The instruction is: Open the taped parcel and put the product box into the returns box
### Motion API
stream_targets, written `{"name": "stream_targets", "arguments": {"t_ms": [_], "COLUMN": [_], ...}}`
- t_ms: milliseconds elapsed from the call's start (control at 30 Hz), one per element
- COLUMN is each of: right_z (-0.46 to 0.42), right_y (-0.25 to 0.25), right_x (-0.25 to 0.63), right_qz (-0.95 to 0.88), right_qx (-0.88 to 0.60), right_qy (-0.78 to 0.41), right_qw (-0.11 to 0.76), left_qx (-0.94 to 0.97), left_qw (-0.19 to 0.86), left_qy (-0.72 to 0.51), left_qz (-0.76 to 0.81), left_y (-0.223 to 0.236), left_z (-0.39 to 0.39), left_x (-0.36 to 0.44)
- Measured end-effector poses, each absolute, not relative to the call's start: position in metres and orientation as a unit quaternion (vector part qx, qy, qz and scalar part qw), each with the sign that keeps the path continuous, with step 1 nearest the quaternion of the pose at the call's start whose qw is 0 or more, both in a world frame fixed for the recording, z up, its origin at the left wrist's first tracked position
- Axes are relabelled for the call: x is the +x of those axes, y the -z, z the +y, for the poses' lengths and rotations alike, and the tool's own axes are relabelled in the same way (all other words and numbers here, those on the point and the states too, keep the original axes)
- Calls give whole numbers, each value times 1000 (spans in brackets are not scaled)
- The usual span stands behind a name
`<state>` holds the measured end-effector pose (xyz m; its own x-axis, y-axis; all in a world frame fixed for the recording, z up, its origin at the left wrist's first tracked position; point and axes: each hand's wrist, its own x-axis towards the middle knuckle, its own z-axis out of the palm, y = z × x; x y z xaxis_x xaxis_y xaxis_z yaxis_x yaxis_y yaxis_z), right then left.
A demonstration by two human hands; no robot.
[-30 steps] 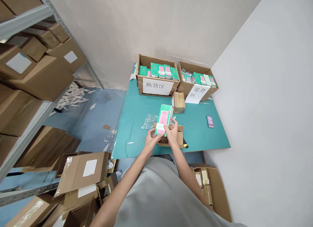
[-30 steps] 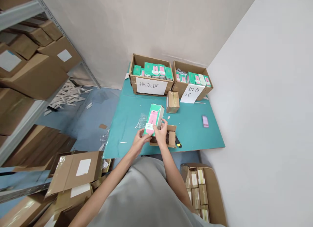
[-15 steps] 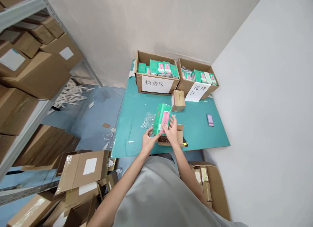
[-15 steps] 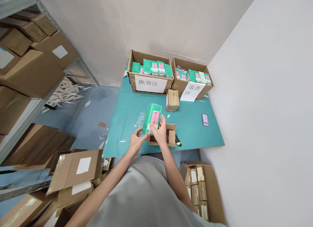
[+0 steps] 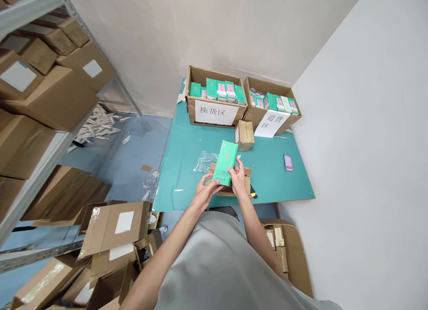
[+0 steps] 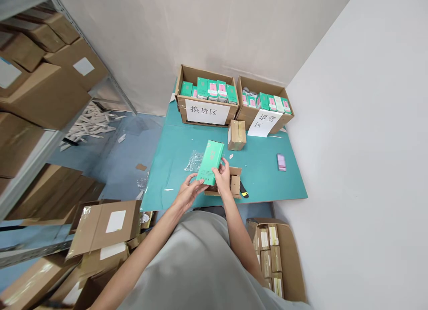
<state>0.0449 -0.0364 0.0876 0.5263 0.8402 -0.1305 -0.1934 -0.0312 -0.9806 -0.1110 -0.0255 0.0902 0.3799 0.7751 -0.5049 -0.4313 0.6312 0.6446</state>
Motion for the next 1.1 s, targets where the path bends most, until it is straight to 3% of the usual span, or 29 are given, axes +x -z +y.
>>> {"name": "stream_targets", "arguments": {"t_ms": [300,533,633,767,967,1100], "right_z": [-31,-37,-39,-40,-31,-22], "right_y": [-87,-79,-80,-90,-107,-114], "right_x": [38,46,46,50,63,74], "right_qz": [-314,-258,-252,-285,-351,-389], "right_qx": [-662,-596,-578,-600,-644,-646], "right_qy": [-331,-433,-447,-416,-338,-297], "right_qw": [595,625,635,621,590,585], "left_qx": [434,234,226,303,484,515], "left_qw": [613,793,808,741,552,537], "left_qy": [-457,-357,-344,-391,-439,-461], "left_qz": [476,434,421,454,518,483], "left_y": [-87,-85,-80,-74,-75,-83], "left_z": [-38,-32,-29,-30,-37,-42], "left_x": [-103,-109,-109,-106,-106,-107]}}
